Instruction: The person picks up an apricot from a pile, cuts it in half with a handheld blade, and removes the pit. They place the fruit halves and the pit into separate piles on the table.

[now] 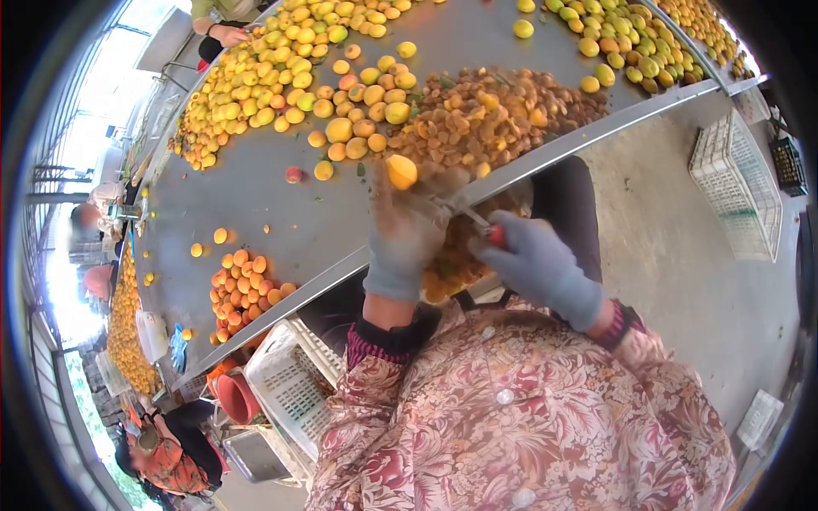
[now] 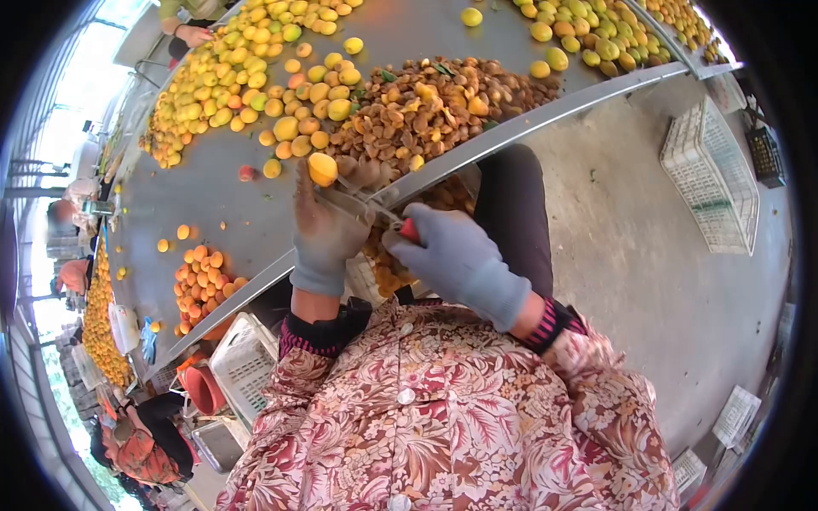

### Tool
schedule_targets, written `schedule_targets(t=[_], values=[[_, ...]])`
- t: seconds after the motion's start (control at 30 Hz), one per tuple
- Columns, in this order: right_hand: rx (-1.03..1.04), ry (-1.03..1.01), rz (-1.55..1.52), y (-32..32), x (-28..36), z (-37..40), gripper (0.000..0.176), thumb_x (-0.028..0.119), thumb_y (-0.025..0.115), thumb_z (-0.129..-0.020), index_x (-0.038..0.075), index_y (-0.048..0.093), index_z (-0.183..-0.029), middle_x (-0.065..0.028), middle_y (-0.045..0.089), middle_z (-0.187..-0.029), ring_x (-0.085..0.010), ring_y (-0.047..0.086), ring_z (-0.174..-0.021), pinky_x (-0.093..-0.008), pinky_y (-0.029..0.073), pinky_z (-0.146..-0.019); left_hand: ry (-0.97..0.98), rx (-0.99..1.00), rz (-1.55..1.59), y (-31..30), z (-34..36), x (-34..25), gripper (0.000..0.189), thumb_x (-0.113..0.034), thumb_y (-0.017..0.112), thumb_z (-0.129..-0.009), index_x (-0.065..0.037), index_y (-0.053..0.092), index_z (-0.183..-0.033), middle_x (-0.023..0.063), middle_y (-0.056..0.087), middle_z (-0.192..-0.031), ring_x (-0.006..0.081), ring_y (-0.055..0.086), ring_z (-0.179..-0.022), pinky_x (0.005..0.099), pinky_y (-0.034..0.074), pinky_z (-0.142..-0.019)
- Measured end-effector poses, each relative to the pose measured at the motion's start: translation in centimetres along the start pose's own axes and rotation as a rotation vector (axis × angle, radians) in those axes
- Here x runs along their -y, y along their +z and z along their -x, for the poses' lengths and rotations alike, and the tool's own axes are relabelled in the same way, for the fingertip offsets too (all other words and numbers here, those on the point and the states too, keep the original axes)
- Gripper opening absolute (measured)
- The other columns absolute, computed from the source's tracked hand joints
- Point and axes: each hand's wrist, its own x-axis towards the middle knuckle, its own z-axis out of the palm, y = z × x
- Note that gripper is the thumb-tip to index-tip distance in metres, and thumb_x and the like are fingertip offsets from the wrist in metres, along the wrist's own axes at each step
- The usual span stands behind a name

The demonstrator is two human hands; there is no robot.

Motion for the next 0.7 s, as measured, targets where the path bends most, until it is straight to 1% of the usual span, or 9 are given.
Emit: schedule_targets(t=[0.03, 0.1, 0.17, 0.2, 0.33, 0.43, 0.53, 0.63, 0.7], values=[[-0.029, -0.005, -0.151, -0.7, 0.3, 0.4, 0.039, 0.032, 0.061, -0.083, 0.006, 0.052, -0.111, -0.0152, 0.062, -0.072, -0.0308, 0.064, -0.070, -0.0373, 0.049, -0.064, 0.313, 0.024, -0.542, -0.6, 0.3, 0.7, 0.037, -0.038, 0.047, -0.093, -0.003, 0.051, -0.108, 0.0156, 0.060, -0.098, 0.0351, 0.059, -0.094, 0.0452, 0.050, -0.079], [-0.230, -0.141, -0.289, -0.5, 0.6, -0.6, 0.046, 0.033, 0.066, -0.080, 0.008, 0.052, -0.117, -0.0113, 0.062, -0.068, -0.0263, 0.065, -0.066, -0.0321, 0.049, -0.062, 0.234, 0.107, -0.491, 0.0, 0.9, 0.0, 0.038, -0.038, 0.043, -0.095, -0.003, 0.050, -0.108, 0.0136, 0.060, -0.096, 0.0300, 0.060, -0.091, 0.0397, 0.051, -0.078], [-0.195, -0.188, -0.270, -0.7, 1.7, -2.3, 0.045, 0.037, 0.067, -0.078, 0.009, 0.055, -0.112, -0.0131, 0.063, -0.073, -0.0278, 0.065, -0.070, -0.0350, 0.049, -0.064, -0.384, 0.136, 0.611, -0.2, 0.6, -0.6, 0.041, -0.037, 0.042, -0.096, -0.002, 0.039, -0.117, 0.0102, 0.062, -0.095, 0.0166, 0.058, -0.094, 0.0357, 0.042, -0.093], [-0.209, -0.227, -0.134, -0.1, 1.3, -3.3, 0.046, 0.039, 0.069, -0.075, 0.010, 0.057, -0.109, -0.0144, 0.064, -0.078, -0.0286, 0.064, -0.075, -0.0379, 0.049, -0.067, -0.184, 0.155, 0.259, 0.5, 1.2, -0.3, 0.037, -0.034, 0.038, -0.098, -0.002, 0.044, -0.115, 0.0079, 0.059, -0.094, 0.0166, 0.057, -0.091, 0.0322, 0.043, -0.088], [-0.058, -0.184, 0.069, -0.3, 1.9, -3.8, 0.048, 0.040, 0.070, -0.073, 0.011, 0.057, -0.110, -0.0143, 0.064, -0.082, -0.0300, 0.064, -0.080, -0.0392, 0.049, -0.071, -0.223, 0.178, 0.246, 2.2, 2.5, -2.9, 0.039, -0.034, 0.032, -0.100, -0.001, 0.045, -0.117, 0.0074, 0.057, -0.101, 0.0162, 0.056, -0.095, 0.0288, 0.043, -0.087], [-0.015, -0.205, 0.053, 0.4, 0.8, -3.9, 0.044, 0.035, 0.071, -0.072, 0.011, 0.058, -0.106, -0.0127, 0.065, -0.082, -0.0293, 0.064, -0.079, -0.0374, 0.050, -0.070, -0.353, -0.195, -0.141, 4.1, 3.2, -4.0, 0.036, -0.028, 0.035, -0.099, 0.000, 0.045, -0.119, 0.0077, 0.055, -0.107, 0.0160, 0.054, -0.099, 0.0288, 0.042, -0.090], [-0.073, -0.289, -0.117, 0.8, 0.7, -3.6, 0.040, 0.031, 0.072, -0.070, 0.009, 0.059, -0.102, -0.0131, 0.064, -0.081, -0.0284, 0.064, -0.077, -0.0354, 0.050, -0.069, 0.065, -0.076, -0.362, 2.7, 2.8, -2.3, 0.038, -0.034, 0.036, -0.097, -0.002, 0.050, -0.114, 0.0102, 0.058, -0.099, 0.0195, 0.059, -0.087, 0.0360, 0.051, -0.076], [-0.030, -0.282, -0.212, 1.5, 0.2, -4.2, 0.035, 0.023, 0.071, -0.073, 0.006, 0.059, -0.102, -0.0106, 0.065, -0.078, -0.0230, 0.063, -0.071, -0.0321, 0.050, -0.068, -0.170, -0.104, 0.140, 2.5, 3.2, -2.5, 0.032, -0.024, 0.039, -0.097, -0.001, 0.052, -0.116, 0.0088, 0.056, -0.111, 0.0187, 0.054, -0.102, 0.0311, 0.041, -0.092], [0.074, -0.307, -0.758, 2.6, -0.6, -5.2, 0.027, 0.017, 0.067, -0.079, 0.003, 0.060, -0.101, -0.0061, 0.063, -0.075, -0.0135, 0.060, -0.064, -0.0251, 0.048, -0.056, -0.300, -0.081, 0.621, 2.2, 3.0, -1.9, 0.036, -0.029, 0.038, -0.097, -0.003, 0.052, -0.117, 0.0077, 0.059, -0.100, 0.0210, 0.055, -0.092, 0.0334, 0.042, -0.087]])
